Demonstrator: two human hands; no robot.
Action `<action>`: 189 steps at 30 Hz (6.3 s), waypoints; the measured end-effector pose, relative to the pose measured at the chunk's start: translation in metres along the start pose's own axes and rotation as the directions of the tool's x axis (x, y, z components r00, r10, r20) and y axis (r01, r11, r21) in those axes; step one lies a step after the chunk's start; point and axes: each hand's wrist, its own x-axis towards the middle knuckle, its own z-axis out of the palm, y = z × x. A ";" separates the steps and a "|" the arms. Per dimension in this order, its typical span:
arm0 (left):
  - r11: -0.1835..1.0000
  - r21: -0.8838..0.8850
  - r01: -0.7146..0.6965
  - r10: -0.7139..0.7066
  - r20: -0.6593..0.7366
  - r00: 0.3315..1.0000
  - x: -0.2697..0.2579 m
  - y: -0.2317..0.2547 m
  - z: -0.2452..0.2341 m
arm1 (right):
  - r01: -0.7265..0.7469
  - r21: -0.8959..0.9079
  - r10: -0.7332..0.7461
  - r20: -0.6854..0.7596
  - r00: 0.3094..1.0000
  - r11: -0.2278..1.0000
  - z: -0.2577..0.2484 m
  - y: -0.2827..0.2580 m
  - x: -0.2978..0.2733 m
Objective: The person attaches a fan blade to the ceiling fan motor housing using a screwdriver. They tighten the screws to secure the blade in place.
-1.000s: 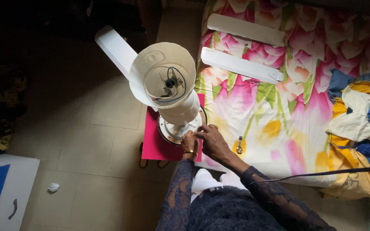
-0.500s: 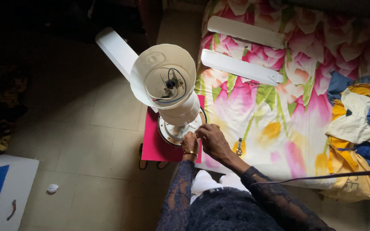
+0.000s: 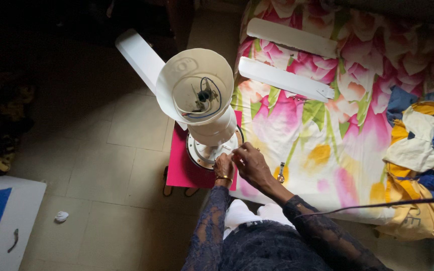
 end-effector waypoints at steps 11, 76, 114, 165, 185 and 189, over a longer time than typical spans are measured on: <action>0.997 -0.050 0.061 -0.058 0.044 0.997 -0.001 -0.001 0.001 | 0.282 -0.059 -0.287 -0.107 0.952 0.958 -0.003 -0.009 -0.009; 0.619 -0.734 0.280 -0.453 -0.043 0.890 -0.133 0.024 -0.014 | -0.337 0.935 0.382 0.273 0.883 0.111 0.035 0.165 -0.099; 0.283 -0.869 0.406 -0.652 0.136 0.746 -0.361 -0.225 -0.378 | -0.419 0.906 -0.014 0.419 0.908 -0.054 0.252 -0.064 -0.145; 0.502 -0.611 0.612 -0.293 0.546 0.785 0.244 -0.431 -0.608 | -0.073 0.997 0.660 0.029 0.751 0.039 0.267 -0.215 0.198; 0.935 -0.191 0.297 0.038 0.891 0.453 0.402 -0.201 -0.498 | -0.087 0.995 0.987 0.057 0.153 -0.044 0.383 -0.133 0.140; 0.910 -0.264 0.321 0.085 0.875 0.476 0.412 -0.204 -0.492 | -0.292 0.932 0.974 -0.228 -0.006 0.217 0.372 -0.105 0.175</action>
